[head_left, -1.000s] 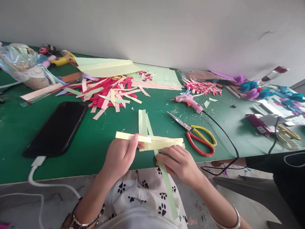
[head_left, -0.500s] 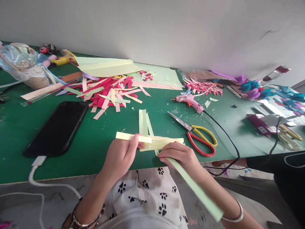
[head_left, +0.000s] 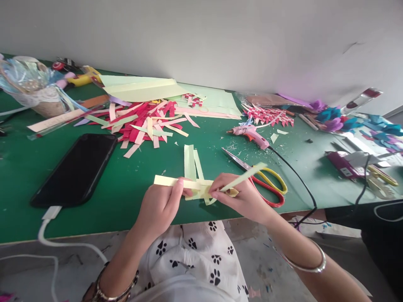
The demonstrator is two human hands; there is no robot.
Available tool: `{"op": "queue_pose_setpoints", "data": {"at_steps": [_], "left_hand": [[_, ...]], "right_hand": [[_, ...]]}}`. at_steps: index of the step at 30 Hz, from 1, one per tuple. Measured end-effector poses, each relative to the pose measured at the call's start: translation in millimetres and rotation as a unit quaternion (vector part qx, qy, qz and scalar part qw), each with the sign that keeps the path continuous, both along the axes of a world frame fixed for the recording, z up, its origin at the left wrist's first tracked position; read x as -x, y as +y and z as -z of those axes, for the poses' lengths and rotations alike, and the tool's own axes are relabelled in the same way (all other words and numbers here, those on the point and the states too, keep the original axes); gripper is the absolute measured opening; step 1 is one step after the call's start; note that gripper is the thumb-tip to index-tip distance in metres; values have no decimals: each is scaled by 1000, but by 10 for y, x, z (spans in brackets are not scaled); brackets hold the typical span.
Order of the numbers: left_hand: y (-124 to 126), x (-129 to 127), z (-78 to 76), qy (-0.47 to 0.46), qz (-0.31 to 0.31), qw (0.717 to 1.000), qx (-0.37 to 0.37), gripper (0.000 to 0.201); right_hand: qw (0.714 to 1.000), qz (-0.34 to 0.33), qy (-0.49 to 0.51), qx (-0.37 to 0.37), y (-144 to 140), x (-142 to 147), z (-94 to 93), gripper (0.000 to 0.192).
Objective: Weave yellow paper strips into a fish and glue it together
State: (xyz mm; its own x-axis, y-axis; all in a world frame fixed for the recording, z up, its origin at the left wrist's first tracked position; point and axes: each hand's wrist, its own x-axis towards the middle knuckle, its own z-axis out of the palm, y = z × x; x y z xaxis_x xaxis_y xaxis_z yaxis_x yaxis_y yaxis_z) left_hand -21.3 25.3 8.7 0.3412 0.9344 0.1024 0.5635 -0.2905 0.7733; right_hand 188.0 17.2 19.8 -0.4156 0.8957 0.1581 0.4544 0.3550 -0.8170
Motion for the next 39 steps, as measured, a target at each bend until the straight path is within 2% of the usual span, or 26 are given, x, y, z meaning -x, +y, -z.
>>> {"op": "queue_pose_setpoints", "data": {"at_steps": [3, 7, 13, 15, 17, 19, 22, 24, 27, 29, 32, 34, 36, 39], "left_hand": [[-1, 9, 6, 5, -6, 1000, 4, 54], [-2, 26, 19, 5, 1, 1000, 7, 55], [-4, 21, 19, 9, 5, 1000, -1, 55], [-7, 19, 23, 9, 1, 1000, -2, 55], [-9, 15, 26, 10, -2, 1000, -1, 55], [-8, 6, 21, 12, 3, 1000, -9, 54], [0, -15, -5, 19, 40, 998, -45, 49], [7, -25, -28, 26, 76, 995, -66, 49], [12, -23, -48, 45, 108, 990, -80, 62], [14, -11, -51, 59, 116, 988, -82, 70], [21, 28, -51, 71, 127, 986, -86, 68], [33, 71, -52, 85, 124, 984, -95, 59], [47, 121, -51, 110, 99, 984, -102, 46], [58, 176, -47, 137, 75, 982, -108, 33]], "right_hand": [[999, 12, -30, 26, 81, 7, -10, 10], [994, 34, -97, 25, 147, 39, -10, 16], [979, 91, -181, -9, 157, 125, 113, 47], [977, 98, -188, -27, 145, 135, 148, 52], [978, 85, -182, -51, 126, 126, 151, 47], [982, 48, -168, -74, 99, 98, 122, 33], [985, 27, -131, -108, 42, 32, 70, 17], [983, 78, -86, -142, -5, -18, 63, 12], [966, 179, -2, -189, -89, -73, 93, 11], [953, 203, 40, -220, -150, -90, 108, 12], [929, 204, 51, -304, -238, -89, 85, 19], [912, 195, 15, -360, -279, -84, 44, 24], [898, 173, -61, -401, -295, -80, 6, 28], [881, 118, -204, -411, -274, -71, -15, 32]]}}
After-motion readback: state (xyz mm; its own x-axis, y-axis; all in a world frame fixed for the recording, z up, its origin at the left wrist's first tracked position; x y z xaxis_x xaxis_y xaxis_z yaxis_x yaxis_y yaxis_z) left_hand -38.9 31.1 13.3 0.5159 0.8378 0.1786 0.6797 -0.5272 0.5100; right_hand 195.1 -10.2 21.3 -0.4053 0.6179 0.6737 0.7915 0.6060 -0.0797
